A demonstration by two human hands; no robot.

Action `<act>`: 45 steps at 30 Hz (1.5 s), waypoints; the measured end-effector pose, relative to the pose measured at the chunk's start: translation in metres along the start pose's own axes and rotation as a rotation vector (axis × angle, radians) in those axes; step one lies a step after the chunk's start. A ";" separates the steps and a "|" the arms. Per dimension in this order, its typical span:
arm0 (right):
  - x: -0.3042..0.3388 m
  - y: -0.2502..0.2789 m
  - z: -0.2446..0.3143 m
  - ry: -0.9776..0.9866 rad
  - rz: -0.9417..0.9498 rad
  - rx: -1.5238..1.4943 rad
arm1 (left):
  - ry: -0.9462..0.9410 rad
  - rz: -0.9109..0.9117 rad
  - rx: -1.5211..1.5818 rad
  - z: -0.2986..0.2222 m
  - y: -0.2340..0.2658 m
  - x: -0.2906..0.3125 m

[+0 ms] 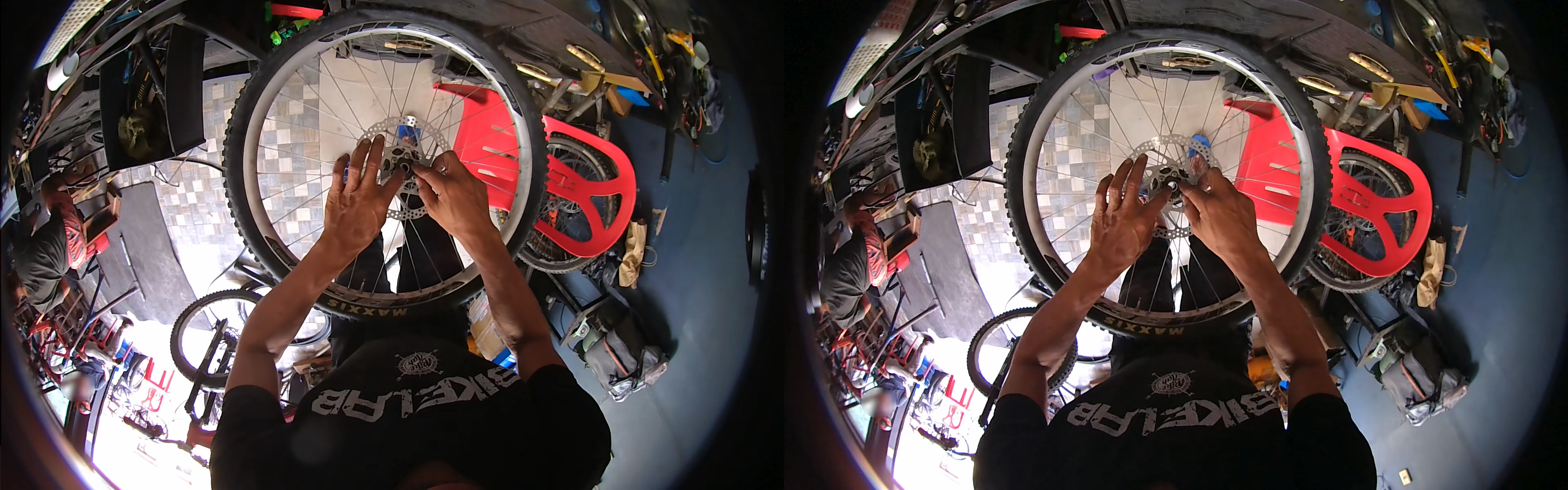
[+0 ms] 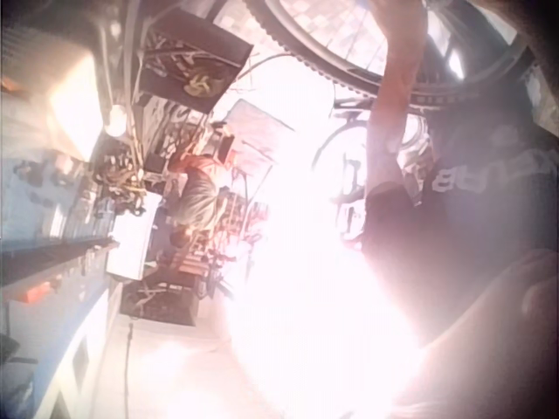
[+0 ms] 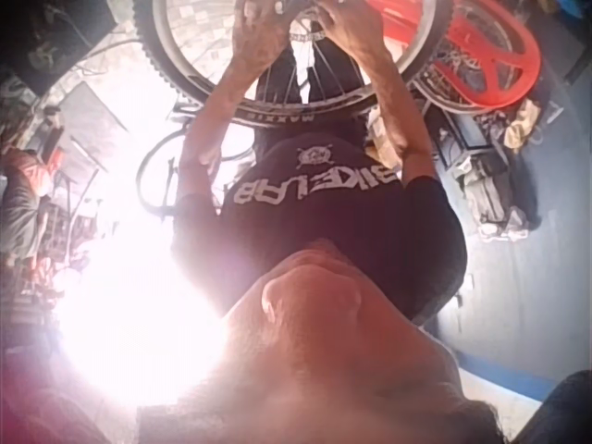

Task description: The person assembles a bicycle wheel by mounting a tire onto a rim, installing a disc brake rotor, and tightening the hub components. They use a power tool to secure the rotor and hand tools to adjust the hub nuts and axle.

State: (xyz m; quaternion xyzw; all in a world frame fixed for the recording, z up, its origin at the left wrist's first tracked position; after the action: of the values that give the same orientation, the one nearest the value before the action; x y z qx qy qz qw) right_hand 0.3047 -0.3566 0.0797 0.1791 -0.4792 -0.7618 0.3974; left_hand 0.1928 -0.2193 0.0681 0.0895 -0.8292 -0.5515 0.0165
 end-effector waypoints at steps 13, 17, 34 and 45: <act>-0.001 -0.005 0.001 0.079 0.005 0.044 | -0.032 0.047 0.022 0.004 -0.002 -0.005; -0.001 -0.004 0.003 0.090 0.017 0.083 | -0.045 0.062 0.037 0.006 -0.001 -0.005; -0.001 0.000 0.006 0.073 0.027 0.104 | 0.033 0.163 0.186 0.009 -0.001 -0.010; -0.004 -0.004 0.006 0.073 0.053 0.123 | 0.047 0.220 0.247 0.014 -0.002 -0.011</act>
State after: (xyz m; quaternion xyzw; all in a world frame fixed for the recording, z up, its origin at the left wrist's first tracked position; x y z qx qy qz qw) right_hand 0.3015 -0.3496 0.0788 0.2181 -0.5151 -0.7131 0.4227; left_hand 0.2024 -0.2049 0.0618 0.0122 -0.8949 -0.4379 0.0850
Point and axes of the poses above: each hand's wrist, its own x-axis away from the middle knuckle, its own y-axis out of the back of the hand, z = x × y, the point moved 4 cm from there along -x, towards the middle knuckle, and after that the axes turned 2 degrees about -x, right-handed, at the moved point
